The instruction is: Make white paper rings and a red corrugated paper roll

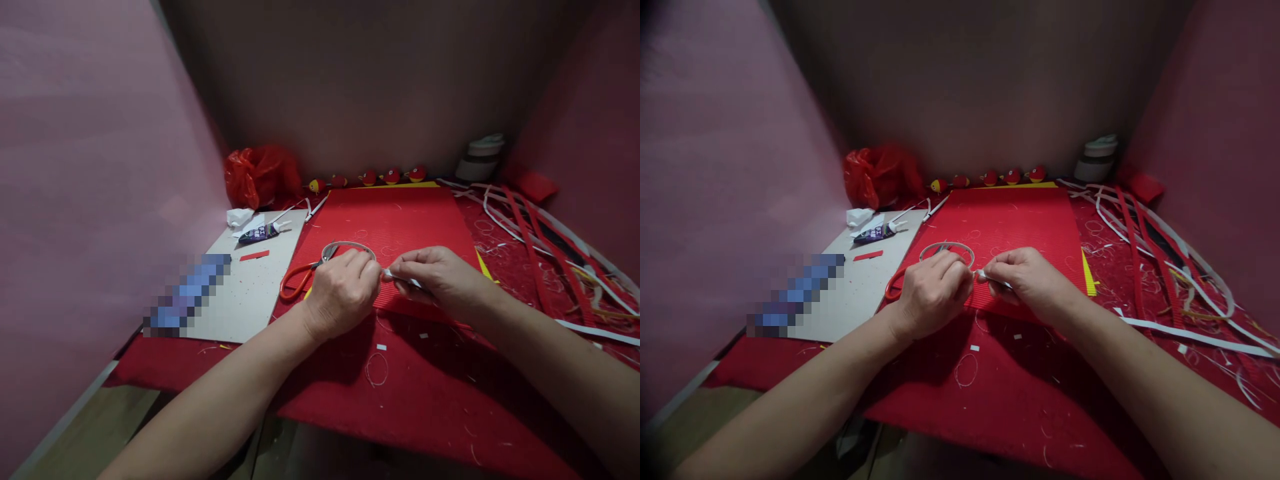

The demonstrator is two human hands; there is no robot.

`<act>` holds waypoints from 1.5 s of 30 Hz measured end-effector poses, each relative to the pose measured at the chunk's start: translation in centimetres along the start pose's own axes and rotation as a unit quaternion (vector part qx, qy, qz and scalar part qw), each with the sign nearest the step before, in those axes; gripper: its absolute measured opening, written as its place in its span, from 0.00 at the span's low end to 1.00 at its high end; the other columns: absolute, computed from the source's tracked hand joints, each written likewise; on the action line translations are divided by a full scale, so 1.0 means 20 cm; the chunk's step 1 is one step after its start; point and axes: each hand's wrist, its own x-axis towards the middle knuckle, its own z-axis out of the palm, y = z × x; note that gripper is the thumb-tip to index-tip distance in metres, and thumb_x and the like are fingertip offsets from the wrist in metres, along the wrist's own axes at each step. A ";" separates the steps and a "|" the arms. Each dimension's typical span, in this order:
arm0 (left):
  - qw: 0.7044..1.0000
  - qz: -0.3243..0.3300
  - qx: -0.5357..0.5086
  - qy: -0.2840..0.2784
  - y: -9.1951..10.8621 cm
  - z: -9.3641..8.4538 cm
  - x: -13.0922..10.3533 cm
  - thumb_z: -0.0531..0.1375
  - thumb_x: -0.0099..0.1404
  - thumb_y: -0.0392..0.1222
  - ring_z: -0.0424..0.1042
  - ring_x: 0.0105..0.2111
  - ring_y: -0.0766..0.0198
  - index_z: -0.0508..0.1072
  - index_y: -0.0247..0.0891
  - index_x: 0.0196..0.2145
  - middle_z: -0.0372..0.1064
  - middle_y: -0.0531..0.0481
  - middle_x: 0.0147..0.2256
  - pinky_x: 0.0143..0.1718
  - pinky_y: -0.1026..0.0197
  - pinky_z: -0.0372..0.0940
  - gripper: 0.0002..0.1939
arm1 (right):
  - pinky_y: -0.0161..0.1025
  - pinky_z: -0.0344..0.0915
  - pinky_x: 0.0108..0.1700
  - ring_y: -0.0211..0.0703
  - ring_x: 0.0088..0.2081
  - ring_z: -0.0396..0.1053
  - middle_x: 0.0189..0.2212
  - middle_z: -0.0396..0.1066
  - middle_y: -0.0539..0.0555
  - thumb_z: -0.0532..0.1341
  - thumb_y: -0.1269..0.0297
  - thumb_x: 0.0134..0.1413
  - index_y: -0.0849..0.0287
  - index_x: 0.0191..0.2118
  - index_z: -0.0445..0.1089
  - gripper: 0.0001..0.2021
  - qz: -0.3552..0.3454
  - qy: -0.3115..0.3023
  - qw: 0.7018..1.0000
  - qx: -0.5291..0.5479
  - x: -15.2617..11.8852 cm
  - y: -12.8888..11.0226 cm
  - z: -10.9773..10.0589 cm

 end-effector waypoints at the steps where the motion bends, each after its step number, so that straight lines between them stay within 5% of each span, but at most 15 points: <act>1: 1.000 -0.011 -0.010 -0.003 0.00 0.00 0.00 0.46 0.65 0.35 0.60 0.27 0.66 0.63 0.35 0.25 0.64 0.50 0.25 0.28 0.62 0.53 0.12 | 0.33 0.42 0.19 0.29 0.16 0.48 0.12 0.55 0.46 0.57 0.61 0.48 0.62 0.18 0.63 0.13 -0.001 0.001 1.000 -0.001 0.00 0.00 0.00; 9: 0.962 -0.138 -0.226 -0.066 -0.04 0.01 0.01 0.54 0.61 0.37 0.65 0.28 0.70 0.65 0.35 0.29 0.68 0.51 0.28 0.29 0.67 0.59 0.04 | 0.33 0.41 0.19 0.29 0.16 0.46 0.13 0.53 0.45 0.58 0.62 0.47 0.63 0.21 0.65 0.10 0.000 -0.001 1.000 0.010 0.01 0.00 -0.01; 18: 0.934 -0.183 -0.289 -0.108 -0.06 -0.01 0.03 0.55 0.61 0.41 0.64 0.25 0.71 0.69 0.34 0.29 0.69 0.51 0.28 0.27 0.68 0.57 0.07 | 0.34 0.42 0.19 0.29 0.16 0.46 0.13 0.54 0.46 0.59 0.64 0.44 0.63 0.20 0.66 0.09 -0.002 -0.003 1.000 0.013 0.01 0.00 -0.01; 36: 0.908 -0.205 -0.332 -0.155 -0.06 -0.03 0.04 0.58 0.58 0.45 0.60 0.23 0.72 0.69 0.35 0.26 0.67 0.53 0.24 0.24 0.69 0.54 0.11 | 0.31 0.47 0.20 0.29 0.17 0.50 0.14 0.57 0.46 0.56 0.67 0.46 0.62 0.21 0.63 0.07 -0.028 -0.011 0.997 -0.077 -0.01 0.01 0.02; 40: 0.903 -0.186 -0.358 -0.148 -0.08 -0.02 0.03 0.56 0.59 0.37 0.65 0.29 0.69 0.69 0.36 0.31 0.69 0.52 0.29 0.29 0.67 0.59 0.03 | 0.31 0.45 0.19 0.28 0.17 0.50 0.13 0.57 0.45 0.56 0.68 0.46 0.62 0.20 0.63 0.07 -0.014 0.007 0.997 -0.071 -0.01 -0.01 0.01; 45: 0.887 -0.191 -0.404 -0.116 -0.09 0.04 0.01 0.52 0.61 0.32 0.67 0.35 0.68 0.66 0.38 0.39 0.68 0.51 0.34 0.37 0.65 0.61 0.09 | 0.31 0.44 0.19 0.28 0.17 0.47 0.13 0.54 0.45 0.57 0.64 0.47 0.63 0.24 0.66 0.08 -0.010 0.020 1.000 -0.014 0.01 0.00 -0.01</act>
